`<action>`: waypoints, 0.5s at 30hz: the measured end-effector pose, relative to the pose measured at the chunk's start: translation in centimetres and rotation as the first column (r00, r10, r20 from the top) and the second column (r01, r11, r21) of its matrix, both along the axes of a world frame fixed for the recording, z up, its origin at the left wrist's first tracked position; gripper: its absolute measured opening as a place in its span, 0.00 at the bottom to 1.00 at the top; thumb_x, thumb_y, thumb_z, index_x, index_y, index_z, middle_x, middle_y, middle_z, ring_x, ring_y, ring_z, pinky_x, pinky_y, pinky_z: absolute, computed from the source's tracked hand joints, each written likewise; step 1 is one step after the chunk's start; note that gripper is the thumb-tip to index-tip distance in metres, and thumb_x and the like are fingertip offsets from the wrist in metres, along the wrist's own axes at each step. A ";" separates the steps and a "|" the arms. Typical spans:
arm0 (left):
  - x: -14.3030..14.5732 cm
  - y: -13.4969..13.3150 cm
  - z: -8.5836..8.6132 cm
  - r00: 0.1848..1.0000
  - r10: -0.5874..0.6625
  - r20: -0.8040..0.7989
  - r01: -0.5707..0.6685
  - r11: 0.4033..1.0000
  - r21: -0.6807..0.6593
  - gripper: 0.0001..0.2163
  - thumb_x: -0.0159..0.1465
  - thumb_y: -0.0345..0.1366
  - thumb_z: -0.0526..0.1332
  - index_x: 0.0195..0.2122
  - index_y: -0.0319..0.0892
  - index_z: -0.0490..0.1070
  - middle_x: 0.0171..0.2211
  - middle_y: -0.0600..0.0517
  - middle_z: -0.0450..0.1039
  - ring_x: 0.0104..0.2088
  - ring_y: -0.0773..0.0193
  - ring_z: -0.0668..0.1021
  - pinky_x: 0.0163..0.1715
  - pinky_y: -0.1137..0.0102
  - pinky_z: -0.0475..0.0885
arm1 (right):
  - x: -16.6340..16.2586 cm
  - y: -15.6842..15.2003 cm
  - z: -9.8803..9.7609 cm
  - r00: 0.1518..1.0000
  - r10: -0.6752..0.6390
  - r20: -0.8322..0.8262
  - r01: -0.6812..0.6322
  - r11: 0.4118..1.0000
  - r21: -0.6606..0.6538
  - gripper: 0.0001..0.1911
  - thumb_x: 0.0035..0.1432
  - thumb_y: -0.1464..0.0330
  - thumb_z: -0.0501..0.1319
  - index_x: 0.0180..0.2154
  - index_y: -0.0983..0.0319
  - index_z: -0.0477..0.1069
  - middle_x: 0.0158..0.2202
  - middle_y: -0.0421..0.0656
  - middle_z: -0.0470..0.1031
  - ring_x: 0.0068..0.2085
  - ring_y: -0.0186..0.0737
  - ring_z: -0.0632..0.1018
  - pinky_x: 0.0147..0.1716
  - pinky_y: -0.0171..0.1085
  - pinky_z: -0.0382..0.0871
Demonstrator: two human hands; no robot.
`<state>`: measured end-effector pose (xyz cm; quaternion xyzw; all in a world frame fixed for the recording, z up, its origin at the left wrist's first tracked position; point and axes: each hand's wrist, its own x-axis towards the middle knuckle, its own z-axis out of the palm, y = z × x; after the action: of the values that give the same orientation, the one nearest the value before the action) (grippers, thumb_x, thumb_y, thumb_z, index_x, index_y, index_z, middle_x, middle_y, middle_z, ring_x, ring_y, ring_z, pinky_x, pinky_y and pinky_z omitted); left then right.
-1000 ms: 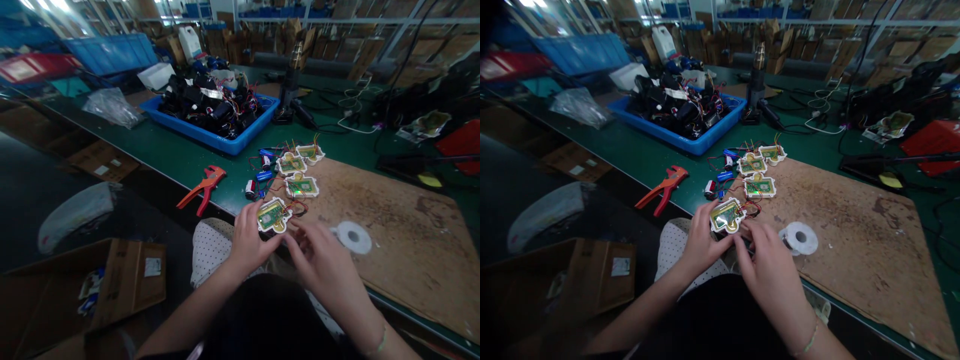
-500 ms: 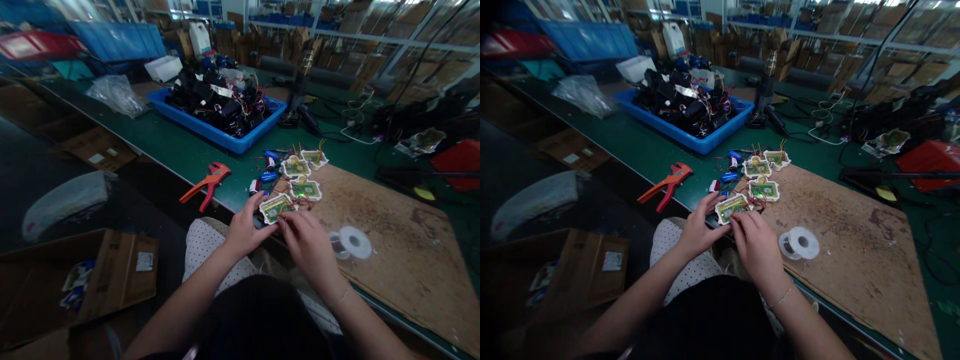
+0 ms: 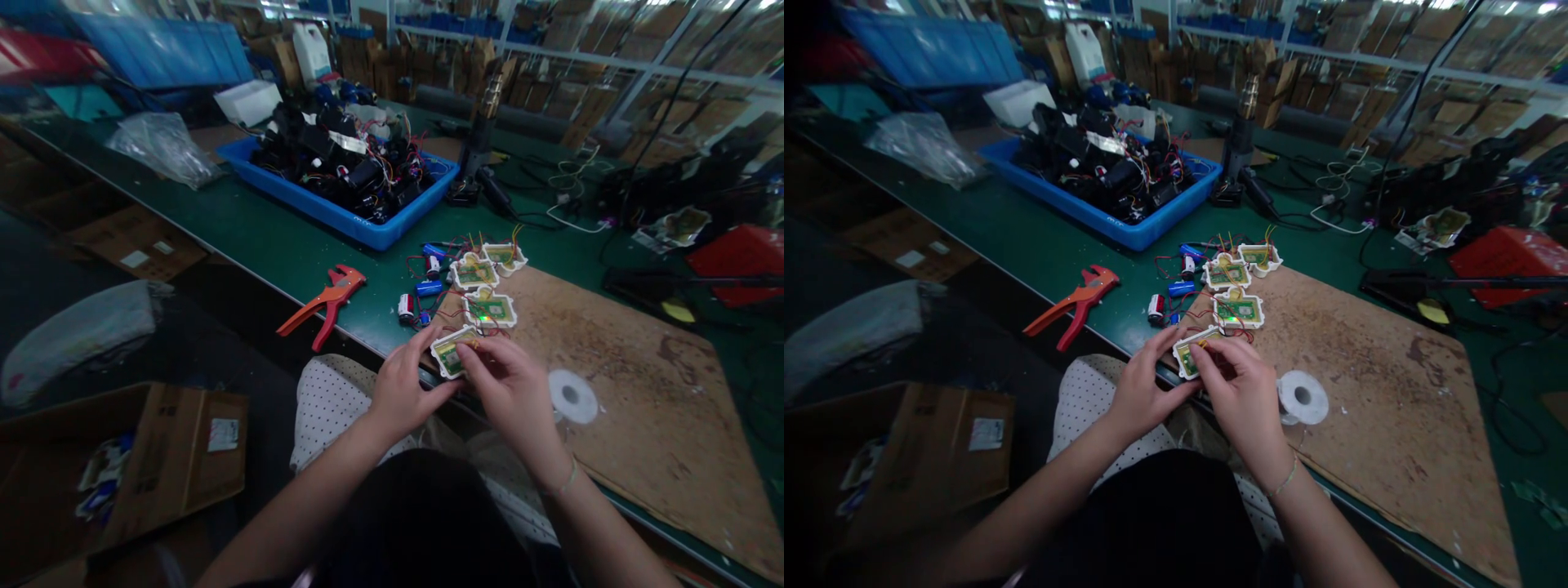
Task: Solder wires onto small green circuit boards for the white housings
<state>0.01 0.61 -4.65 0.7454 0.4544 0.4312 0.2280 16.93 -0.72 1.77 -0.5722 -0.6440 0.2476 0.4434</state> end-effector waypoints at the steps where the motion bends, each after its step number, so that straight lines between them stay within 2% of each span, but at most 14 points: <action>1: 0.1 -0.1 -0.2 1.000 0.007 -0.011 -0.007 1.000 0.012 0.36 0.62 0.47 0.71 0.67 0.47 0.57 0.63 0.43 0.71 0.61 0.50 0.76 0.62 0.53 0.70 | 0.0 0.2 0.0 1.000 0.000 -0.021 0.000 1.000 0.003 0.08 0.64 0.61 0.65 0.40 0.56 0.81 0.39 0.41 0.80 0.38 0.35 0.80 0.37 0.34 0.75; 5: 0.3 -0.1 -1.0 1.000 0.014 -0.014 -0.014 1.000 0.026 0.34 0.63 0.47 0.70 0.66 0.46 0.59 0.62 0.43 0.72 0.59 0.49 0.77 0.60 0.51 0.70 | -0.3 0.9 -0.1 0.999 0.009 -0.052 -0.009 1.000 0.013 0.09 0.64 0.61 0.65 0.41 0.56 0.82 0.42 0.43 0.81 0.44 0.38 0.80 0.44 0.37 0.77; 8: 0.3 0.4 -0.7 0.999 0.002 -0.047 0.000 0.999 0.037 0.34 0.63 0.46 0.70 0.66 0.43 0.58 0.61 0.41 0.73 0.58 0.48 0.77 0.59 0.50 0.71 | -0.4 1.3 -0.2 0.997 0.064 -0.046 -0.064 0.998 0.018 0.12 0.66 0.61 0.62 0.46 0.54 0.82 0.47 0.43 0.82 0.49 0.40 0.81 0.52 0.41 0.76; 11: -0.2 0.8 1.1 0.987 -0.030 -0.156 0.041 0.997 0.070 0.33 0.62 0.46 0.70 0.64 0.41 0.61 0.56 0.43 0.77 0.54 0.51 0.80 0.57 0.54 0.74 | -0.1 1.4 -0.7 0.996 0.092 0.006 -0.093 0.995 0.042 0.15 0.66 0.59 0.61 0.50 0.53 0.80 0.47 0.41 0.84 0.45 0.42 0.84 0.47 0.42 0.79; 13: -0.7 1.0 2.7 0.969 -0.069 -0.239 0.090 0.993 0.076 0.34 0.60 0.50 0.71 0.63 0.43 0.63 0.59 0.47 0.76 0.56 0.56 0.80 0.58 0.61 0.74 | 0.2 1.6 -1.9 0.998 0.044 0.034 -0.049 0.989 0.142 0.16 0.64 0.55 0.62 0.48 0.51 0.82 0.44 0.41 0.84 0.42 0.46 0.85 0.41 0.43 0.80; 14: -0.9 1.0 3.5 0.976 -0.105 -0.189 0.117 0.992 0.054 0.34 0.59 0.51 0.70 0.62 0.42 0.64 0.60 0.46 0.75 0.58 0.55 0.78 0.60 0.60 0.72 | 0.3 1.8 -2.8 0.999 0.011 0.035 -0.017 0.985 0.171 0.16 0.63 0.53 0.62 0.47 0.49 0.82 0.43 0.41 0.85 0.40 0.48 0.85 0.39 0.44 0.80; 15: -1.1 1.0 4.2 0.989 -0.080 -0.123 0.086 0.995 0.042 0.32 0.61 0.51 0.69 0.62 0.42 0.64 0.59 0.46 0.75 0.58 0.56 0.78 0.61 0.61 0.71 | 0.4 2.0 -3.9 1.000 -0.004 0.026 -0.001 0.984 0.179 0.15 0.61 0.53 0.63 0.47 0.46 0.82 0.43 0.40 0.85 0.40 0.49 0.85 0.39 0.45 0.79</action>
<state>-1.08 1.56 -0.41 0.7937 0.4256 0.3860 0.1999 17.37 1.24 -2.12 -0.5338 -0.6690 0.1808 0.4847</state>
